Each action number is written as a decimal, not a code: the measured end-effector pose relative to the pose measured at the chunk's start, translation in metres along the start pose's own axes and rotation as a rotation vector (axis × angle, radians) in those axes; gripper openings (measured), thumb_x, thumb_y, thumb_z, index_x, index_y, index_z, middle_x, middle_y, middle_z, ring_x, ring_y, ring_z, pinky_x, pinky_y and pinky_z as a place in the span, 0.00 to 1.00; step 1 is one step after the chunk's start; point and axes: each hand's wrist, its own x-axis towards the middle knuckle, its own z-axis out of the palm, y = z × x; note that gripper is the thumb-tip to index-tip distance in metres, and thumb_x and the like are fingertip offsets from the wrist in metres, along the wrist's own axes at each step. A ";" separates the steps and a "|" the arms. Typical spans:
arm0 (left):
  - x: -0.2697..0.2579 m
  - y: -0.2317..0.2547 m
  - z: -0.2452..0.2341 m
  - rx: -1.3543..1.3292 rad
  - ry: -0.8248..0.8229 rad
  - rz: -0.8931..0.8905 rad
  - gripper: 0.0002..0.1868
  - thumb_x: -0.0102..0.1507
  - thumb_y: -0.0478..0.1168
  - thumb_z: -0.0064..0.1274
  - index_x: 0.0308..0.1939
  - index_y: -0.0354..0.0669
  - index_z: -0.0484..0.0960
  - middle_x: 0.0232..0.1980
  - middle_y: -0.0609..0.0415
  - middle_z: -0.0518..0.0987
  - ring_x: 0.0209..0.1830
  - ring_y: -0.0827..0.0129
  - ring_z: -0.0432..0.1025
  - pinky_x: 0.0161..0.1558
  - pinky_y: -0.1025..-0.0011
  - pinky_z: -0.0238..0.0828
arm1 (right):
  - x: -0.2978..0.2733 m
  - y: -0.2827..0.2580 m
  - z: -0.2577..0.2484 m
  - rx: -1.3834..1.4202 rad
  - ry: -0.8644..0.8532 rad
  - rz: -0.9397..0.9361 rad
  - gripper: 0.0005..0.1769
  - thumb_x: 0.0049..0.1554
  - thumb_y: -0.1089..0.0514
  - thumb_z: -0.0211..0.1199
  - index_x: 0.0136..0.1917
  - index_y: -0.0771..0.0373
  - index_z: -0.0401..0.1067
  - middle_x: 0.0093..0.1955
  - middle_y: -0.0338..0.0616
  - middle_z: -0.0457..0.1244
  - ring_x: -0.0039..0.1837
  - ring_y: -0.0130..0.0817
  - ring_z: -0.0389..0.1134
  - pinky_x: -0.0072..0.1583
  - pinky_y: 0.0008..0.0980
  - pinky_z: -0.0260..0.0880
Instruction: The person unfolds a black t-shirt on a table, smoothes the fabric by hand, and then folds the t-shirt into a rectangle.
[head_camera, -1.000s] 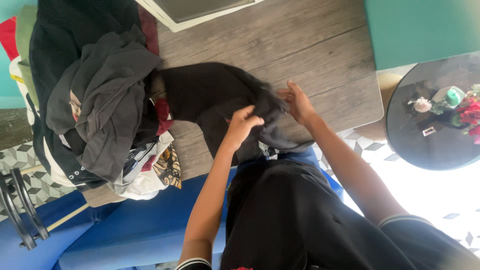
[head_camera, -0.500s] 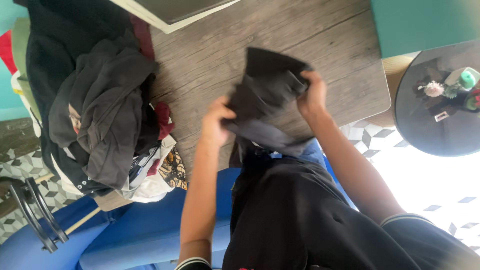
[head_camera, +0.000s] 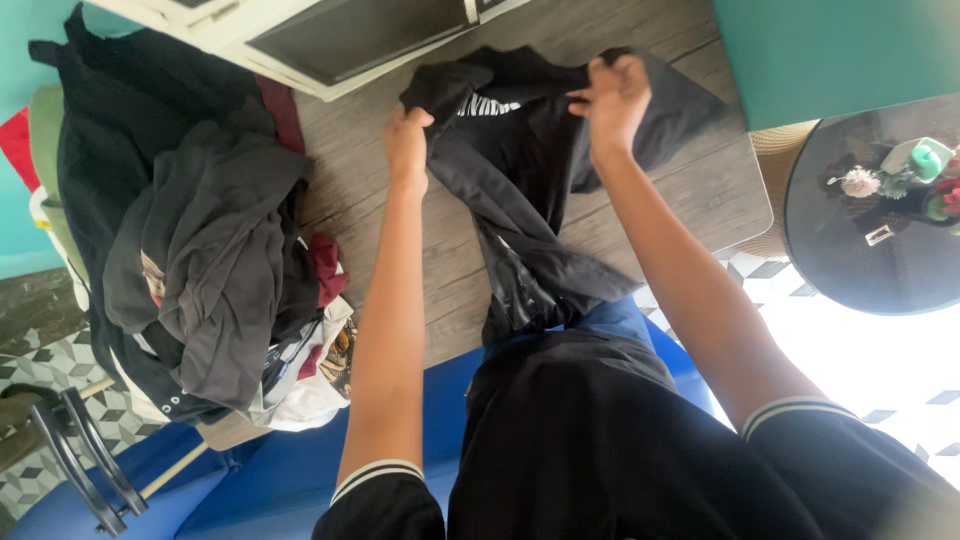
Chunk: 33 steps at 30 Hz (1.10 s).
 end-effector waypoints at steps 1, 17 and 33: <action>0.004 -0.008 0.003 0.047 0.003 0.026 0.17 0.54 0.37 0.53 0.45 0.31 0.81 0.42 0.52 0.81 0.42 0.67 0.72 0.50 0.69 0.67 | 0.002 0.008 -0.003 -0.038 -0.057 0.030 0.06 0.63 0.63 0.61 0.50 0.65 0.66 0.41 0.42 0.65 0.37 0.31 0.72 0.36 0.29 0.75; -0.213 -0.117 -0.010 0.303 -0.142 -0.119 0.26 0.64 0.50 0.56 0.57 0.32 0.74 0.43 0.51 0.78 0.43 0.67 0.73 0.48 0.68 0.71 | -0.147 0.054 -0.185 -1.530 -0.946 0.130 0.26 0.51 0.44 0.66 0.59 0.57 0.74 0.52 0.58 0.70 0.57 0.58 0.70 0.59 0.53 0.70; -0.312 -0.192 -0.011 -0.618 -0.274 -0.716 0.21 0.74 0.57 0.57 0.45 0.42 0.75 0.36 0.49 0.73 0.34 0.61 0.69 0.35 0.64 0.68 | -0.262 0.008 -0.118 -0.826 -1.199 -0.057 0.17 0.55 0.56 0.64 0.58 0.60 0.72 0.44 0.49 0.72 0.48 0.49 0.75 0.51 0.47 0.74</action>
